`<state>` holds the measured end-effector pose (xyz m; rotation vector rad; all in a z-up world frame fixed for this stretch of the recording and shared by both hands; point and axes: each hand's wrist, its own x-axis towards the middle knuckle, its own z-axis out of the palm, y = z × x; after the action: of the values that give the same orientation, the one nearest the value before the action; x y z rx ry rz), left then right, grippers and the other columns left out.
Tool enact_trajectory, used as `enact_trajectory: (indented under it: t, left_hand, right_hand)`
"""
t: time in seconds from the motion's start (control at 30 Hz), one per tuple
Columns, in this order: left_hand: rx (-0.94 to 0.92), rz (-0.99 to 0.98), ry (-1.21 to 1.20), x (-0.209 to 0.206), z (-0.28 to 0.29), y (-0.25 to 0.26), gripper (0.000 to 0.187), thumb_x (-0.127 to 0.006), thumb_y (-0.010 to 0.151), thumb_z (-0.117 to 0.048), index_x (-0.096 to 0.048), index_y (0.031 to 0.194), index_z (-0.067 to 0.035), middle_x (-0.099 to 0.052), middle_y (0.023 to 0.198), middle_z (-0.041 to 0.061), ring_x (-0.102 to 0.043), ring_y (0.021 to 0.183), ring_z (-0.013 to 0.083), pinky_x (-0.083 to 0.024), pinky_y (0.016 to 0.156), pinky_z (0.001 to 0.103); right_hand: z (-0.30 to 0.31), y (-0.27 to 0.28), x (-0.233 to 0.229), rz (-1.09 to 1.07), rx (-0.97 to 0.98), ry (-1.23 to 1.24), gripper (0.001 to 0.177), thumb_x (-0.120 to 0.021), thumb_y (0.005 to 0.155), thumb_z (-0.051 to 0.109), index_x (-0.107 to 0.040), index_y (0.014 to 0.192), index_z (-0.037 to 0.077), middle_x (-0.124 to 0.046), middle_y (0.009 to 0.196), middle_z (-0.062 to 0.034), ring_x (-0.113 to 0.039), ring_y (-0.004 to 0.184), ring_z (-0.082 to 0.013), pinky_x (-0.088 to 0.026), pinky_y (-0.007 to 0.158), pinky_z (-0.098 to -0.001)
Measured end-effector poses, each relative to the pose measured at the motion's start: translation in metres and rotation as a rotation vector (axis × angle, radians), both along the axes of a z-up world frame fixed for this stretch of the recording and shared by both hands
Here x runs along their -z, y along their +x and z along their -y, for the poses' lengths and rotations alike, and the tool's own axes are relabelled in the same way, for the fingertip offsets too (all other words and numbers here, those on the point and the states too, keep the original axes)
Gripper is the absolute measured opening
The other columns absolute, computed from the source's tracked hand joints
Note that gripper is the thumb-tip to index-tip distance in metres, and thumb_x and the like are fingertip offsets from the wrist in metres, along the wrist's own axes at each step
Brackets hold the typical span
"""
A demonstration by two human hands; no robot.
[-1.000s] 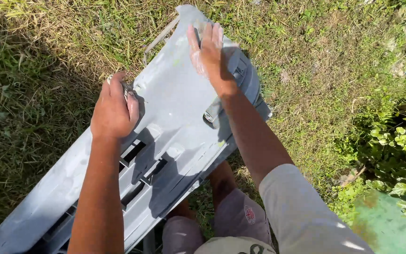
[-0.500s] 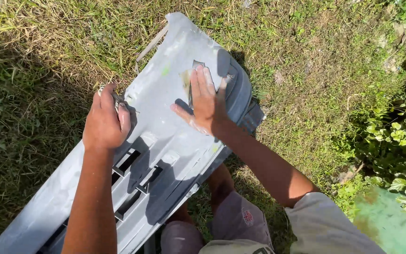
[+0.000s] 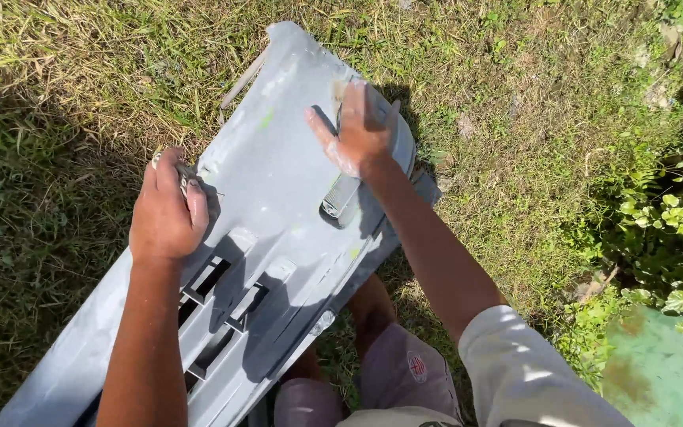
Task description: The person sands a white car bumper with a sanding block, focusing on the grille area and the curved edges. They repeatedly dip the sanding block into a bucket of water and wipe the surface with a cloth to remove dust.
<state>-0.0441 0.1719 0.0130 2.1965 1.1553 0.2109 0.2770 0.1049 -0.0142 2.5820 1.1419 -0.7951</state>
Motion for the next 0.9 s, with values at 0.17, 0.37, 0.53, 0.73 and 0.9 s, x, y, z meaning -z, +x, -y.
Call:
enact_trajectory:
  t: [0.17, 0.37, 0.53, 0.73, 0.9]
  left_hand:
    - [0.010, 0.012, -0.008, -0.009, 0.004, -0.003, 0.046, -0.041, 0.103, -0.023, -0.041, 0.143, -0.002, -0.051, 0.107, 0.021, -0.064, 0.087, 0.0518, -0.054, 0.070, 0.060]
    - [-0.066, -0.056, -0.147, -0.014, 0.002, 0.002, 0.052, -0.044, 0.099, -0.021, -0.044, 0.148, -0.003, -0.054, 0.121, 0.020, -0.059, 0.100, 0.0447, -0.050, 0.077, 0.059]
    - [-0.047, -0.020, -0.143, -0.019, 0.004, 0.004, 0.051, -0.042, 0.099, -0.019, -0.043, 0.147, 0.001, -0.055, 0.122, 0.022, -0.058, 0.105, 0.0444, -0.049, 0.079, 0.059]
    - [-0.055, -0.037, -0.146, -0.016, 0.004, 0.006, 0.052, -0.042, 0.098, -0.018, -0.045, 0.146, -0.001, -0.056, 0.119, 0.017, -0.056, 0.112, 0.0395, -0.050, 0.081, 0.058]
    - [-0.061, -0.051, -0.132, -0.022, 0.008, 0.001, 0.054, -0.042, 0.097, -0.018, -0.045, 0.147, 0.000, -0.056, 0.125, 0.020, -0.056, 0.115, 0.0404, -0.050, 0.081, 0.059]
  right_hand:
    - [0.045, -0.023, -0.056, -0.115, -0.315, 0.157, 0.083, -0.045, 0.105, 0.067, -0.031, 0.161, 0.007, -0.031, 0.168, -0.0179, -0.061, 0.133, -0.0371, -0.024, 0.114, -0.0704]
    - [0.003, -0.007, -0.060, -0.282, -0.063, -0.181, 0.097, -0.022, 0.096, 0.074, -0.004, 0.164, 0.006, 0.003, 0.173, -0.0118, 0.007, 0.158, -0.0287, -0.006, 0.126, -0.0569]
    - [0.021, 0.012, -0.031, -0.160, -0.239, 0.020, 0.084, -0.028, 0.096, 0.073, -0.032, 0.157, 0.016, -0.030, 0.164, -0.0064, -0.031, 0.148, -0.0267, -0.007, 0.119, -0.0696]
    - [0.036, -0.009, -0.048, -0.193, -0.212, 0.018, 0.102, -0.017, 0.090, 0.082, -0.017, 0.164, 0.012, -0.011, 0.172, -0.0112, -0.011, 0.158, -0.0251, -0.002, 0.124, -0.0580]
    - [0.033, 0.025, -0.019, 0.094, -0.539, 0.285, 0.091, -0.040, 0.099, 0.081, -0.045, 0.156, 0.010, -0.044, 0.161, -0.0082, -0.044, 0.147, -0.0210, -0.041, 0.109, -0.0617]
